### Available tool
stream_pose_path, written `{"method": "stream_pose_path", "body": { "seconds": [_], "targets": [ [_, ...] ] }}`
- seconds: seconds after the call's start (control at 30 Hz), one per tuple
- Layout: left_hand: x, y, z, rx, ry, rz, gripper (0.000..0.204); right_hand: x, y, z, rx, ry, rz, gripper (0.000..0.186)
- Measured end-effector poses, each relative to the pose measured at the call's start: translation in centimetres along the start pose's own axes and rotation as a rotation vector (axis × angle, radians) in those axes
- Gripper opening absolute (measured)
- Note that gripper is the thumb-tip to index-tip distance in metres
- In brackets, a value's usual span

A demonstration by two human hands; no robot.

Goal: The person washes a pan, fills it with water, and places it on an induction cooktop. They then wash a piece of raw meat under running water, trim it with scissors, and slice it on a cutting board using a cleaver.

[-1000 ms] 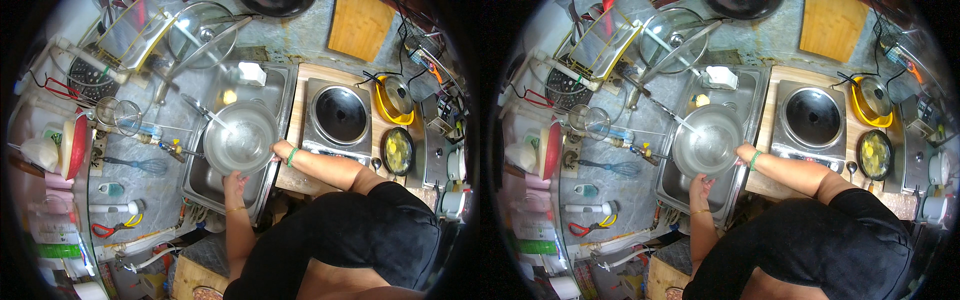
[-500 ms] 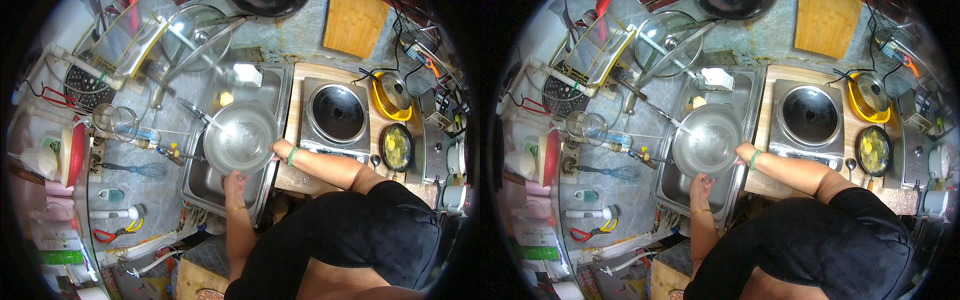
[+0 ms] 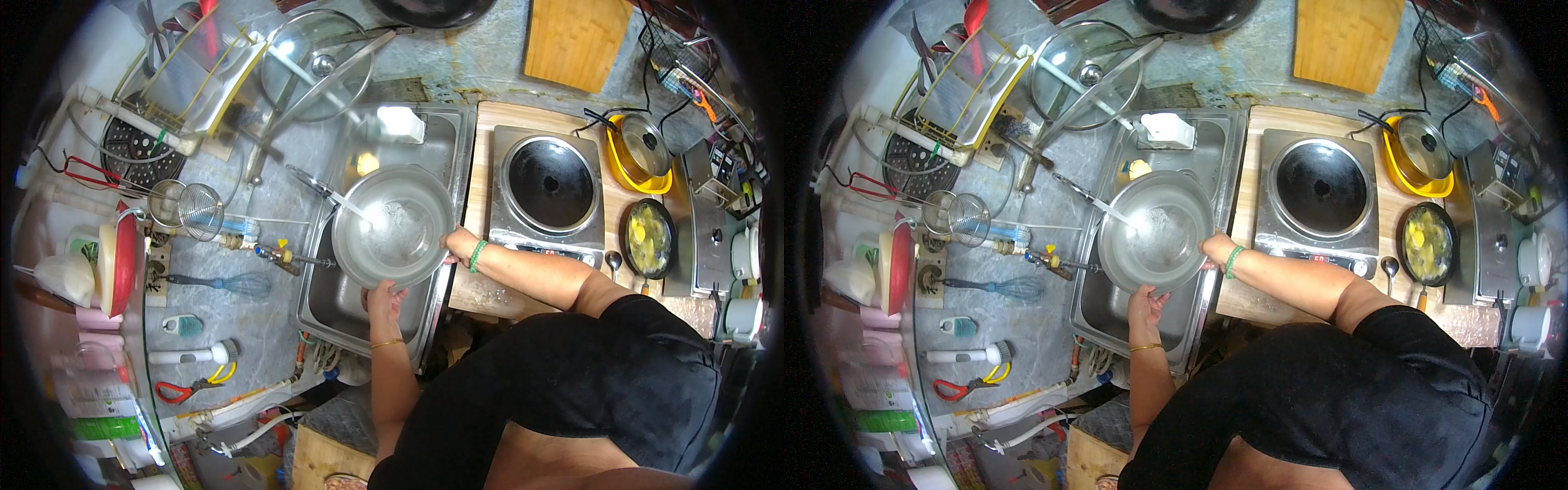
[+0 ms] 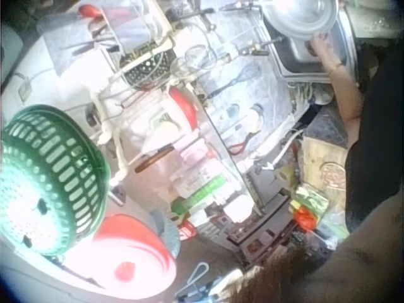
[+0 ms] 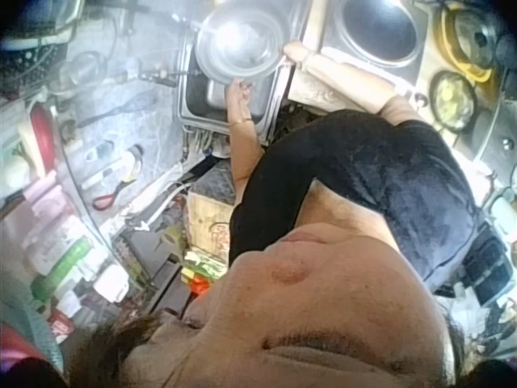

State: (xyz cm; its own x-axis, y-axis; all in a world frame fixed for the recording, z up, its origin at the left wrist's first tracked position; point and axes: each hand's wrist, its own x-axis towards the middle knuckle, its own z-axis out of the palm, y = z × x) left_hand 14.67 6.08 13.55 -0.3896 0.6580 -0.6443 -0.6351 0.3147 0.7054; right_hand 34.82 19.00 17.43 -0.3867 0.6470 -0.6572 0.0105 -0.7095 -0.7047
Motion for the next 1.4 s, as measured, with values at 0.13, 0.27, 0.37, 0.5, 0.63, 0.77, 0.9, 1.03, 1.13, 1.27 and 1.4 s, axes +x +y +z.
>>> {"method": "stream_pose_path", "body": {
  "seconds": [0.13, 0.27, 0.37, 0.5, 0.63, 0.77, 0.9, 1.03, 1.13, 1.27, 1.4],
  "targets": [
    [-0.7, 0.1, 1.0, 0.042, 0.018, 0.025, 0.032, 0.0, 0.3, -0.8, 0.032, 0.009, 0.019, 0.053],
    [-2.1, -0.2, 3.1, 0.104, 0.036, 0.084, 0.033, -0.9, 0.8, -3.0, 0.111, -0.002, -0.023, 0.056],
    [-3.0, -0.6, 5.6, 0.154, -0.046, 0.053, 0.033, -1.9, 1.1, -5.5, 0.127, 0.056, -0.061, 0.05],
    [-3.6, -2.7, 9.7, 0.167, -0.107, 0.014, 0.035, -3.8, 1.2, -10.3, 0.159, 0.15, -0.127, 0.051],
    [-2.8, -6.4, 13.9, 0.122, -0.336, -0.041, 0.042, -6.1, 1.2, -15.8, 0.084, 0.279, -0.178, 0.054],
    [-1.5, -10.4, 19.0, 0.24, -0.352, -0.097, 0.049, -8.2, 1.9, -21.5, 0.172, 0.391, -0.241, 0.058],
    [-1.5, -13.5, 24.0, 0.334, -0.333, -0.126, 0.037, -8.9, 3.2, -26.5, 0.237, 0.471, -0.298, 0.056],
    [-1.4, -14.6, 27.6, 0.418, -0.379, -0.05, 0.032, -8.4, 4.0, -30.3, 0.326, 0.506, -0.214, 0.052],
    [-0.4, -14.9, 29.3, 0.541, -0.315, -0.148, 0.038, -7.6, 4.3, -32.3, 0.317, 0.536, -0.227, 0.05],
    [1.4, -15.4, 30.1, 0.528, -0.375, -0.108, 0.037, -6.5, 4.7, -34.5, 0.18, 0.647, -0.229, 0.041],
    [2.5, -15.4, 30.1, 0.517, -0.449, -0.083, 0.039, -6.0, 4.4, -35.6, 0.072, 0.653, -0.247, 0.037]
  ]
}}
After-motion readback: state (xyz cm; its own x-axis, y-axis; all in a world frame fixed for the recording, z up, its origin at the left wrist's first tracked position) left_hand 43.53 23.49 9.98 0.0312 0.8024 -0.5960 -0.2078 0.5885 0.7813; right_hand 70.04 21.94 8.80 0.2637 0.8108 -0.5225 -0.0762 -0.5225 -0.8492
